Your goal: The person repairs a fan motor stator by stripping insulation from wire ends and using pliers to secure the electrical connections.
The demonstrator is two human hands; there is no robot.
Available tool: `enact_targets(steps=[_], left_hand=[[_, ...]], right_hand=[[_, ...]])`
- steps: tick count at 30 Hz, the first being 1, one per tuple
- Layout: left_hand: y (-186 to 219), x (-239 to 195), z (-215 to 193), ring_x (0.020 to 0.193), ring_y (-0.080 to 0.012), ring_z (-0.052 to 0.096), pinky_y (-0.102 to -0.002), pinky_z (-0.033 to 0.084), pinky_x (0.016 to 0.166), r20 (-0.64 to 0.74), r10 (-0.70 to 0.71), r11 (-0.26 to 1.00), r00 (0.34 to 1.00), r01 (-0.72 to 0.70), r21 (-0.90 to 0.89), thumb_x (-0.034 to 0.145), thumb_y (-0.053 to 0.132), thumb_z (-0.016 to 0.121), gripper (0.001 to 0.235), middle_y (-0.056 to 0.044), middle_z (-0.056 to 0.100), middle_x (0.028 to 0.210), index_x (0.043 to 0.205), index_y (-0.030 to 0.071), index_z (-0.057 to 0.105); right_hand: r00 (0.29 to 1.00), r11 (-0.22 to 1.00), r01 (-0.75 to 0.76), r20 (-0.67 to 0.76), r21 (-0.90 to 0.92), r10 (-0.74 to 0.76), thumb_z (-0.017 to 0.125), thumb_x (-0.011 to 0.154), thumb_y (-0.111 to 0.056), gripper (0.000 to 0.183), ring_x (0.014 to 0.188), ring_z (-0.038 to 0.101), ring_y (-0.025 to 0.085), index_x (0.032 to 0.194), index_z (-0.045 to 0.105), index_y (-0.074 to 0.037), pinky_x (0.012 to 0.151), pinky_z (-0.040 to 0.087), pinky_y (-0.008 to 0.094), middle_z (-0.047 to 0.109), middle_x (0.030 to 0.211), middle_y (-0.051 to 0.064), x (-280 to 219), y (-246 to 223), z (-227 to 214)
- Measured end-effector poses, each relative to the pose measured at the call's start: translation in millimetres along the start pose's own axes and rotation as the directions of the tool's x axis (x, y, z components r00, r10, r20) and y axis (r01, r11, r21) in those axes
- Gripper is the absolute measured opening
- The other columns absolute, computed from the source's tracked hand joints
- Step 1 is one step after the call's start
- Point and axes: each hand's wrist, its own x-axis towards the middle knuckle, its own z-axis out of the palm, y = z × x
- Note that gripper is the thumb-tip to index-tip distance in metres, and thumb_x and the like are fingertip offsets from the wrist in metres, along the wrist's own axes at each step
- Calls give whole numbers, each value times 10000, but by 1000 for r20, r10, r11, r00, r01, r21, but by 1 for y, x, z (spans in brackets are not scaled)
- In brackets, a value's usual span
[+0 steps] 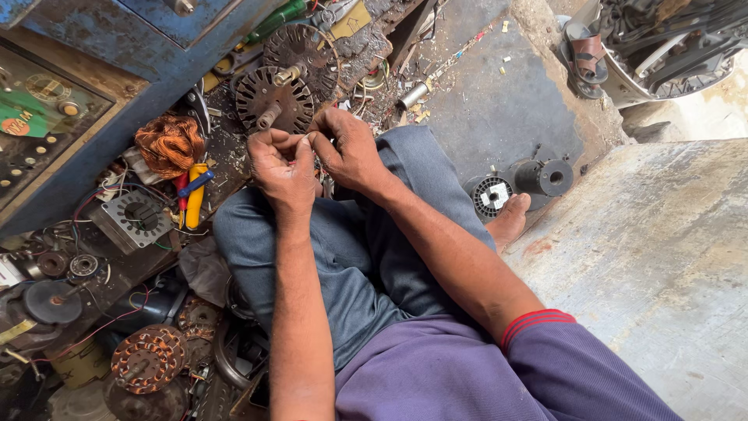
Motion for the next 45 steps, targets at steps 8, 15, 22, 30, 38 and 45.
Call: enact_targets(steps=[8,15,22,30,38,45], left_hand=[[-5,1,-1,774,-118,682,-266,592,721,-108,17,965,994,12,262,905,-82,702,262,-53,646,908,1025,35,500],[10,-2,5,761,-152,712,-283,597,691,-98,67,916,993,-22,401,942,-22,714,172,-58,685,883,1010,36,566],[22,-8,6,877,-187,736,-311,607,781,19,122,945,992,-122,304,951,-36,678,184,-96,715,1007,1106,1,586],[11,-7,4,850,-141,729,-273,587,781,-11,64,976,998,-60,212,973,-15,709,139,-74,745,939,1087,8,635],[9,-4,6,814,-129,697,-274,570,728,-6,-29,999,1000,29,31,939,2,706,145,-78,724,926,1059,13,626],[52,-4,15,910,-327,728,-401,582,816,78,435,745,897,-407,529,915,-27,708,148,-116,739,993,1046,41,707]], right_hand=[[998,980,-33,63,194,21,644,961,-52,280,1052,712,235,1237,683,-23,952,555,338,728,1125,130,-25,9,15],[994,981,46,92,188,-64,540,926,54,579,1351,597,286,1497,540,-43,1164,463,362,612,1442,154,-46,1,18],[998,984,61,17,165,-65,542,929,43,535,1289,612,288,1458,542,-39,1072,504,349,587,1406,176,-45,-3,14],[998,988,-58,13,145,56,714,965,-172,221,874,684,162,1133,780,-45,784,538,277,742,919,85,-10,8,-10],[982,941,-183,8,284,188,784,893,-163,217,718,670,112,1015,783,16,649,543,258,763,835,72,-1,26,-3],[846,522,-514,300,681,442,731,902,-130,192,780,697,113,1035,722,8,683,592,257,742,907,24,2,14,-11]])
